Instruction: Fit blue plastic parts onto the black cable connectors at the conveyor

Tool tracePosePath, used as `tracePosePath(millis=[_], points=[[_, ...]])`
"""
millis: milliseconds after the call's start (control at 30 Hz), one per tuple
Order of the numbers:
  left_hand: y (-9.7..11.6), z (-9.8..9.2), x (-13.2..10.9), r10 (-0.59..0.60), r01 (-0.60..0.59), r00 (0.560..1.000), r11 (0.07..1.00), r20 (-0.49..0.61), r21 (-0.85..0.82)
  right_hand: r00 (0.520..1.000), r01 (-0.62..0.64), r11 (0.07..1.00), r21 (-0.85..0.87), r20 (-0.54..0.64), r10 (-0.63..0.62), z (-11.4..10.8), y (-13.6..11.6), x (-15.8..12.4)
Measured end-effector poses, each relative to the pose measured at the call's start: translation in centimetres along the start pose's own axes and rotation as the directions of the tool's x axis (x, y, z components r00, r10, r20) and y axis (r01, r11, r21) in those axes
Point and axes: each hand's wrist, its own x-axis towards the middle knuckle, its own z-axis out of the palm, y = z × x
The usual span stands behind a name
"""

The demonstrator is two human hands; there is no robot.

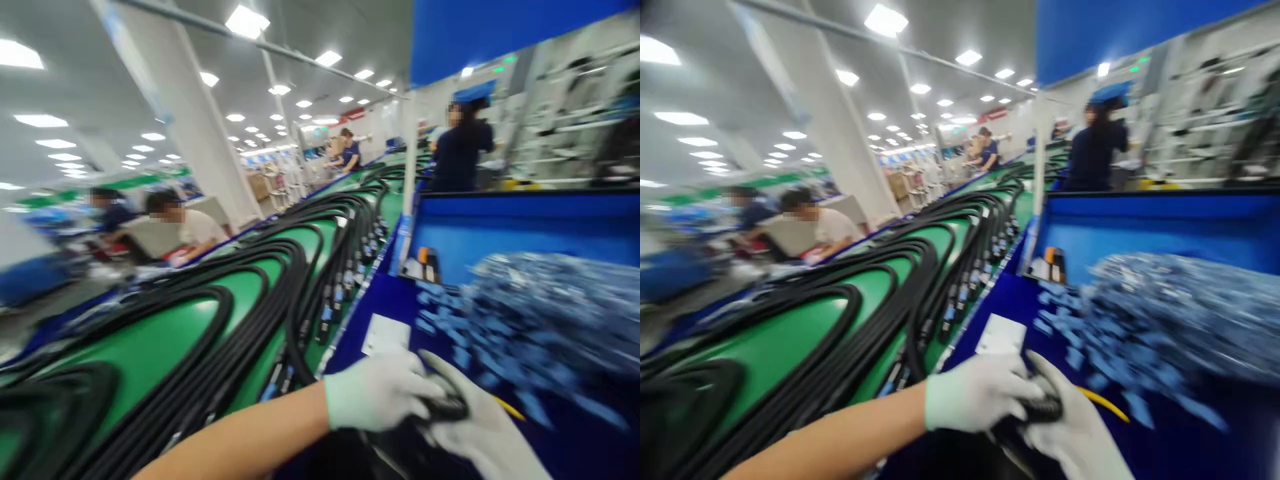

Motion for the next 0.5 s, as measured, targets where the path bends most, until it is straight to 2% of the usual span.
tracePosePath(millis=[33, 100, 167, 233, 333, 400, 467, 500], points=[[-0.6, 0.0, 0.3, 0.011, -0.011, 1.000, 0.998, -0.005, -0.056, 0.999, 0.043, 0.998, 0.049, -0.010, -0.042, 0.4, -0.9, -0.7], [-2.2, 0.0, 1.4, -0.177, 0.146, 0.973, 0.970, -0.150, -0.196, 0.994, 0.110, 0.989, 0.101, -0.026, -0.108, 1.1, -2.4, -1.2], [-3.3, 0.1, 2.7, -0.247, 0.208, 0.962, 0.941, -0.120, -0.266, 0.990, 0.132, 0.988, 0.079, -0.058, -0.128, 1.1, -3.4, -0.9], [-3.2, 0.5, 3.1, -0.286, 0.239, 0.939, 0.941, -0.189, -0.238, 0.986, 0.146, 0.986, 0.082, -0.093, -0.138, 0.8, -3.8, -0.5], [-2.1, 1.2, 1.2, -0.243, 0.249, 0.859, 0.967, -0.450, -0.047, 0.973, 0.205, 0.970, 0.132, -0.133, -0.188, 0.7, -3.2, -0.6], [-1.7, 2.0, -1.0, -0.239, 0.250, 0.826, 0.967, -0.510, -0.047, 0.955, 0.256, 0.952, 0.166, -0.197, -0.222, 1.1, -2.3, -1.1], [-1.9, 2.8, -2.9, -0.392, 0.249, 0.807, 0.904, -0.442, -0.347, 0.939, 0.269, 0.949, 0.167, -0.264, -0.219, 1.6, -1.6, -1.5], [-2.1, 3.3, -3.6, -0.479, 0.217, 0.787, 0.805, -0.389, -0.553, 0.942, 0.254, 0.957, 0.142, -0.260, -0.211, 1.8, -1.4, -1.7]])
